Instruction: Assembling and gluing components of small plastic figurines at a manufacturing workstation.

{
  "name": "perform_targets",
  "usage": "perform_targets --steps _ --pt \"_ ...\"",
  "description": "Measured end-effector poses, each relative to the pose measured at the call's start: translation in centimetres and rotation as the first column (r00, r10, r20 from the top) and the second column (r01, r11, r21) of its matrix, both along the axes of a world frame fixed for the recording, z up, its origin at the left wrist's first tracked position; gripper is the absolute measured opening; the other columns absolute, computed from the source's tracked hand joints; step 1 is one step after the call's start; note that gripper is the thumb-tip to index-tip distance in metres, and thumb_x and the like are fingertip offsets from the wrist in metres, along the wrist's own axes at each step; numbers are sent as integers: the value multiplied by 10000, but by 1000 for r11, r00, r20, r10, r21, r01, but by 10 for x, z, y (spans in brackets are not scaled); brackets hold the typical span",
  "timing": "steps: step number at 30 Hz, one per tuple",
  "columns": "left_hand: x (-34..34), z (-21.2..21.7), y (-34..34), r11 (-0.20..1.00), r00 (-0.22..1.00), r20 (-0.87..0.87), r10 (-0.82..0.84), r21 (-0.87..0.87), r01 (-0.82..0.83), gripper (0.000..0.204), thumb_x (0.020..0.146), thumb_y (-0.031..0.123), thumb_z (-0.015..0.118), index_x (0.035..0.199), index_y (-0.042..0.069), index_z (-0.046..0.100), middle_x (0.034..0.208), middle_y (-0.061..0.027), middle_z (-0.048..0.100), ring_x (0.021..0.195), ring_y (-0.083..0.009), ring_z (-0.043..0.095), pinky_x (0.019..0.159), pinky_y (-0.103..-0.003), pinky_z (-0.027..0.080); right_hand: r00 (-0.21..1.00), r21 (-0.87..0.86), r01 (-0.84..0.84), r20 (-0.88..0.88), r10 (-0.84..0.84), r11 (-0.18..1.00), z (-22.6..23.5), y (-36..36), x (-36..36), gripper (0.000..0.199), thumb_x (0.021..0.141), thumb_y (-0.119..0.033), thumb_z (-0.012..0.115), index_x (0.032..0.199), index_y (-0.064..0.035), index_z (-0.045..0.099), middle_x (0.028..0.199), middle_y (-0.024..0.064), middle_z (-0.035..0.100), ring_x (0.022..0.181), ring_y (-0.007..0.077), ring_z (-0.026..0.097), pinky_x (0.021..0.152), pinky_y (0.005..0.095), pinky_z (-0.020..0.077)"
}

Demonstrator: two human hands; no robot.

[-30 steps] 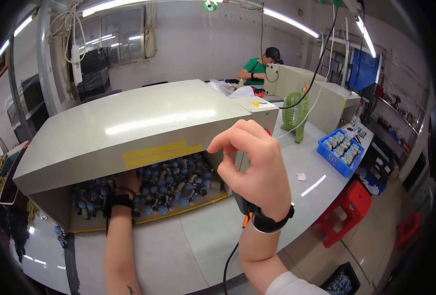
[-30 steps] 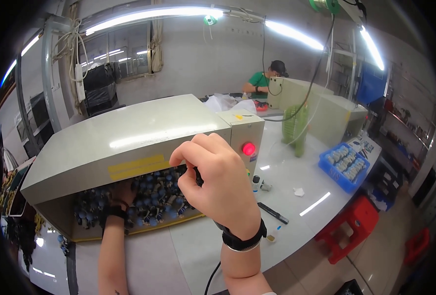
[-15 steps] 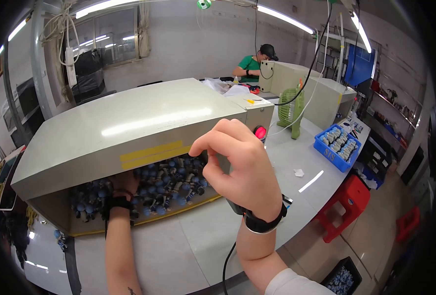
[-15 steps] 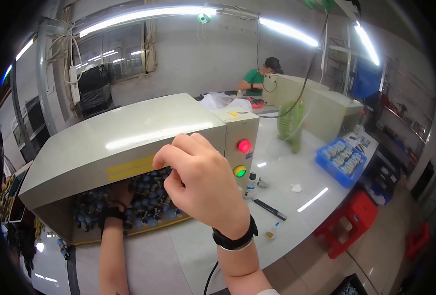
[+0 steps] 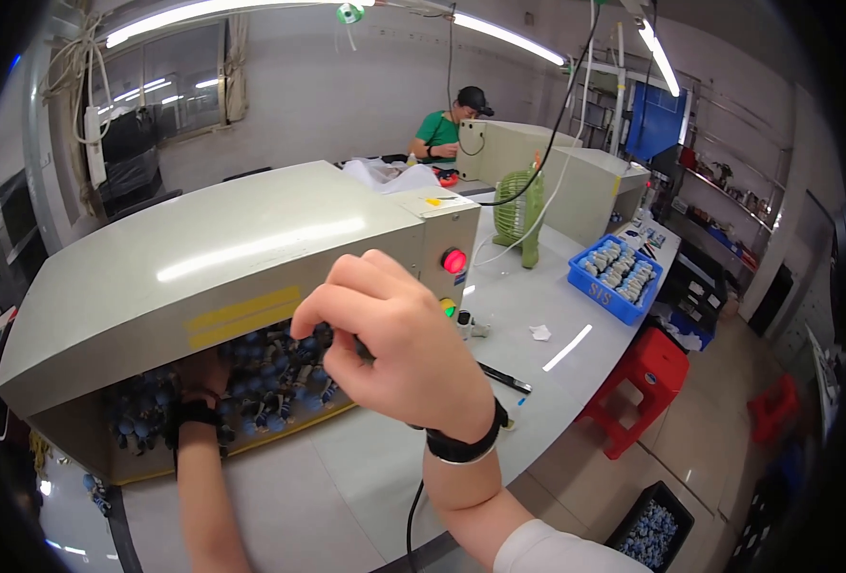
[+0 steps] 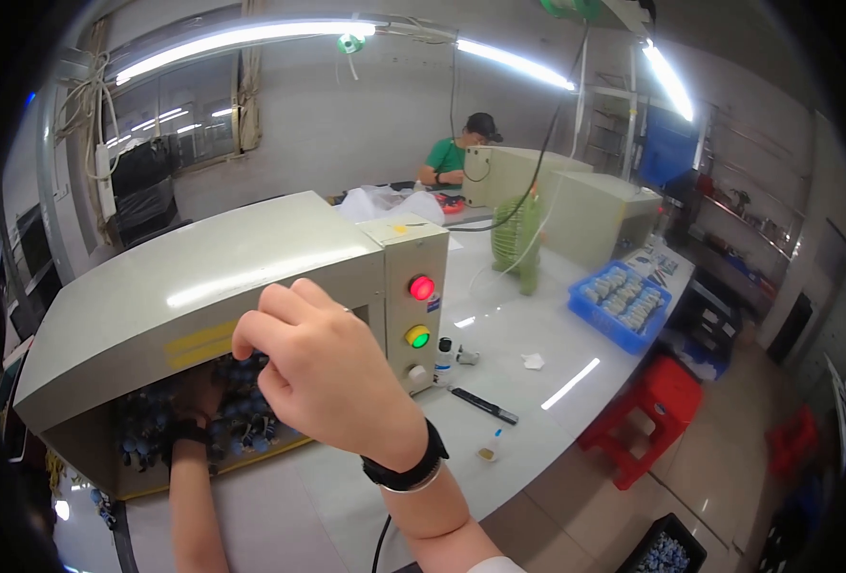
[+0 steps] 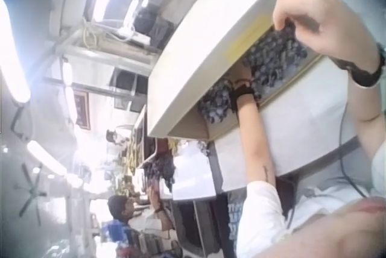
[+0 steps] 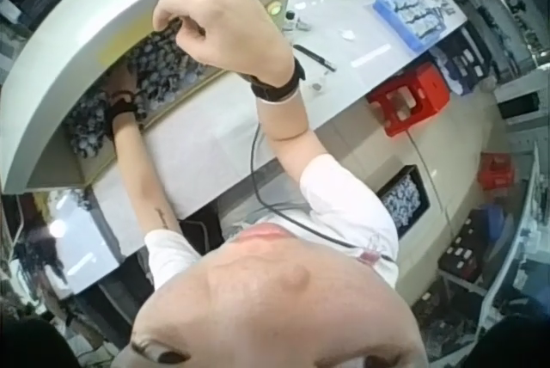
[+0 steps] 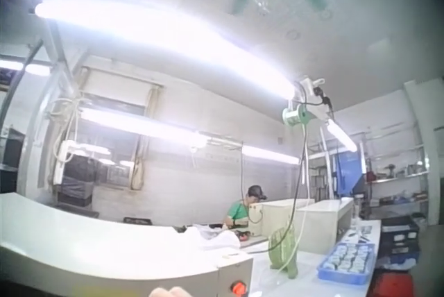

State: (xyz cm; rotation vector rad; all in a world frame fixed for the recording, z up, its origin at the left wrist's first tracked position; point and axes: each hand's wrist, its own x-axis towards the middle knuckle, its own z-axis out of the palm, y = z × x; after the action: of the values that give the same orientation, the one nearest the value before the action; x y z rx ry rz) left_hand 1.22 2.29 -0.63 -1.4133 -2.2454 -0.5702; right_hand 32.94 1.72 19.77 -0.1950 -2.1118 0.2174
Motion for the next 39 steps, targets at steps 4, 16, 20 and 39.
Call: perform_targets --steps 4,16,20,39 --pt "-2 6 2 997 993 -111 -48 55 54 341 775 285 497 1052 94 549 1091 -161 525 1025 -328 477 853 -430 376 992 -35 -109 57 110 993 -3 2 3 194 594 72 489 720 -56 563 670 46 466 632 202 450 536 291 382" --pt "-6 45 -31 946 957 -9 -290 -152 285 492 718 333 554 1156 118 487 1139 -157 501 1083 -315 442 914 -394 344 850 -173 -235 440 288 956 -14 5 -4 128 707 -46 509 828 -45 552 746 90 573 713 264 541 624 343 440" --pt "7 74 -58 816 965 263 -8 -556 159 642 707 371 578 1254 107 371 1232 -184 414 1182 -300 353 953 -377 312 835 -217 -229 456 306 949 -4 -2 13 137 688 -69 543 823 -51 557 691 85 567 668 259 535 578 339 420" --pt "-55 32 -73 957 977 127 -169 -215 193 738 720 538 531 1268 84 337 1266 -174 377 1146 -319 391 908 -359 357 831 -172 -339 406 380 925 1 -7 44 259 591 -33 596 849 -25 616 651 33 603 510 169 490 488 263 339"
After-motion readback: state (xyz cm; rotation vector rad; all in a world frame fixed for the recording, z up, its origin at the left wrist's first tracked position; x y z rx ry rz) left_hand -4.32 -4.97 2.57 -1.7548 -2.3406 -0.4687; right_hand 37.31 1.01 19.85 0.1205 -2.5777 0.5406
